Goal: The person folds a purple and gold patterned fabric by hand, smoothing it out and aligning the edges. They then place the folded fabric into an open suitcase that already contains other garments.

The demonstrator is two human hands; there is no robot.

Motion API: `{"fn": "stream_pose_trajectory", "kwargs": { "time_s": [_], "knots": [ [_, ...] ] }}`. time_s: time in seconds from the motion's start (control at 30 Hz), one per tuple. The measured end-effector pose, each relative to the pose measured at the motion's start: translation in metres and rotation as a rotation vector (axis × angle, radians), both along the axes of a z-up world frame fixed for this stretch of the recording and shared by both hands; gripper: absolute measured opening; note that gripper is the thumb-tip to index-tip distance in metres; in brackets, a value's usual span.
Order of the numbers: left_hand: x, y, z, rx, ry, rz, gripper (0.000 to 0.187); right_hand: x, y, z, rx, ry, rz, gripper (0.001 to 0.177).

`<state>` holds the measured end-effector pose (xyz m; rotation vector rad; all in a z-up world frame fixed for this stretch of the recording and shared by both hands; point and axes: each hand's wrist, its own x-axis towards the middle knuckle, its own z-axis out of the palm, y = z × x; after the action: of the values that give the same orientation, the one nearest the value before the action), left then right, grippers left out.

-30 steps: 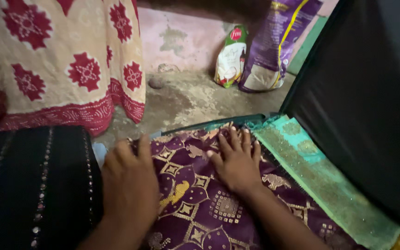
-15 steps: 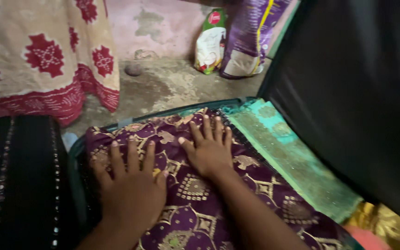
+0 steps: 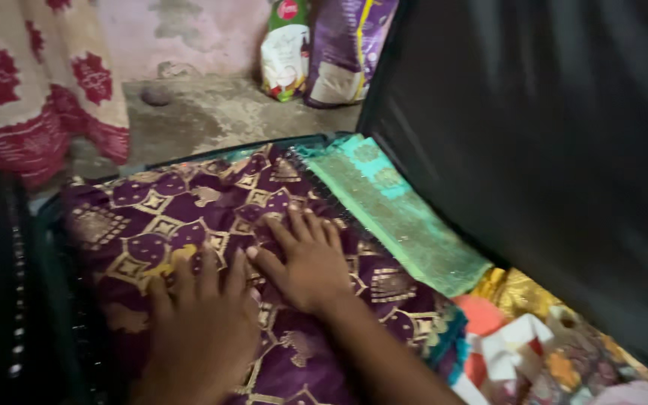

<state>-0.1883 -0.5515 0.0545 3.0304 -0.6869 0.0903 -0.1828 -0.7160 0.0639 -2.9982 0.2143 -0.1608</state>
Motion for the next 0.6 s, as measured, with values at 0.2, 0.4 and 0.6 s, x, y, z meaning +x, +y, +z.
{"fn": "stream_pose_trajectory", "kwargs": {
  "time_s": [0.2, 0.4, 0.6],
  "knots": [
    [-0.036, -0.006, 0.007, -0.124, -0.076, -0.035, 0.072, -0.012, -0.002, -0.005, 0.046, -0.124, 0.04, 0.068],
    [-0.031, 0.004, -0.01, -0.233, -0.119, -0.071, 0.074, -0.076, -0.008, 0.035, 0.002, 0.131, 0.11, 0.079],
    [-0.065, -0.005, -0.08, -0.6, -0.825, -0.336, 0.076, -0.128, -0.022, 0.038, -0.121, 0.055, 0.14, 0.077]
  ]
}}
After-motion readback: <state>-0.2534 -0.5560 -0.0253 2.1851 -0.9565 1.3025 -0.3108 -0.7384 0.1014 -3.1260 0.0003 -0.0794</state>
